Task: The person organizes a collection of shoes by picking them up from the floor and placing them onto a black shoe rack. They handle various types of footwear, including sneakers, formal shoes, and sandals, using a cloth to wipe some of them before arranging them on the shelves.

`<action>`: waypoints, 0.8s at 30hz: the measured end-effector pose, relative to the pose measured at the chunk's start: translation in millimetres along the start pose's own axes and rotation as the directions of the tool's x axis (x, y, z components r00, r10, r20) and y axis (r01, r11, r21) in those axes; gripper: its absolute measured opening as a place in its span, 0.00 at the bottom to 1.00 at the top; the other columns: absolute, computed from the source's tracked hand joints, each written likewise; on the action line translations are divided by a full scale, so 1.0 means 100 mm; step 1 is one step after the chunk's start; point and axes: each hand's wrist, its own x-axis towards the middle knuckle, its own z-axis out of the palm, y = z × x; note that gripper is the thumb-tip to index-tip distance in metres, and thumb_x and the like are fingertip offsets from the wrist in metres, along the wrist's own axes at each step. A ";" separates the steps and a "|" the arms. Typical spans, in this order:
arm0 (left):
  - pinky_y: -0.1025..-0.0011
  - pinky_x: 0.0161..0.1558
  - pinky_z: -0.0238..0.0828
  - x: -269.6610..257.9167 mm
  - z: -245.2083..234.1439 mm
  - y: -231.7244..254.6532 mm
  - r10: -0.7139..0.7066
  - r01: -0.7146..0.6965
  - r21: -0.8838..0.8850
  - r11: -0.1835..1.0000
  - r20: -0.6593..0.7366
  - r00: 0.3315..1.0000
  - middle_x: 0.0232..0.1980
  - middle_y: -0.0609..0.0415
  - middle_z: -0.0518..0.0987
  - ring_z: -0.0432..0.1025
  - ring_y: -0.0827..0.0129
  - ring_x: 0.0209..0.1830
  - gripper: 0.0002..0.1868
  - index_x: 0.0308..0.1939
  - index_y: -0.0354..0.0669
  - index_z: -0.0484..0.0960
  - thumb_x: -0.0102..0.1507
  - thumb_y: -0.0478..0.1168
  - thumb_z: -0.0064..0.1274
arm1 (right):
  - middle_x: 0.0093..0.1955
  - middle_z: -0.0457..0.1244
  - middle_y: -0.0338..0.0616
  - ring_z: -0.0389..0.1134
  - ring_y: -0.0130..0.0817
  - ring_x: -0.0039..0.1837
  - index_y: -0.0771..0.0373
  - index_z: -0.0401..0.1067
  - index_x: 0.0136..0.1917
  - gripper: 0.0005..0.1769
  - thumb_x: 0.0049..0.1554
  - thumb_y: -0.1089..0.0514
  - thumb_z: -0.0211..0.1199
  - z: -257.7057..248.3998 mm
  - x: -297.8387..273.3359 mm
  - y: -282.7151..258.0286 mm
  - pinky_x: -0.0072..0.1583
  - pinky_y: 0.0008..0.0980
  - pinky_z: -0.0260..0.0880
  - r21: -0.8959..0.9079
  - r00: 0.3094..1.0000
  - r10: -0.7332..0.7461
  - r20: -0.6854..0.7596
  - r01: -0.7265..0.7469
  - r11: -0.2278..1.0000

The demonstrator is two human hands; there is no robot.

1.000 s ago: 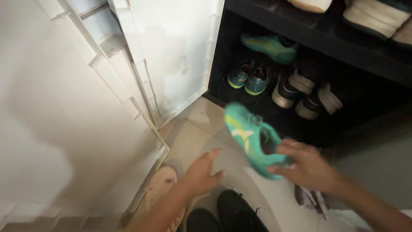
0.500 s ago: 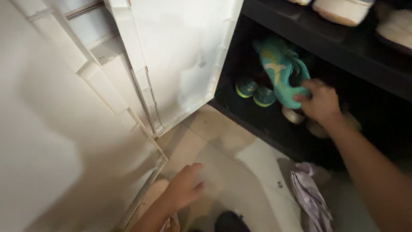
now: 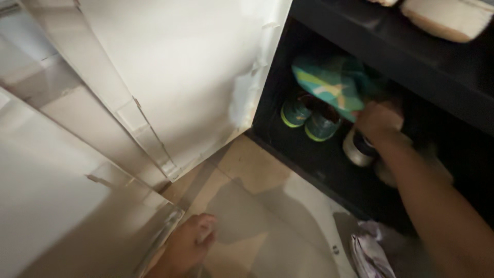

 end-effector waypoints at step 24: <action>0.64 0.50 0.76 -0.29 -0.01 0.33 0.042 -0.025 -0.082 0.996 0.211 0.977 0.47 0.47 0.81 0.79 0.59 0.48 0.18 0.51 0.44 0.79 0.58 0.40 0.61 | 0.76 0.48 0.70 0.44 0.67 0.75 0.68 0.61 0.74 0.48 0.45 0.46 0.66 0.03 -0.97 -0.36 0.73 0.57 0.44 0.006 0.888 -0.096 -0.450 0.111 0.994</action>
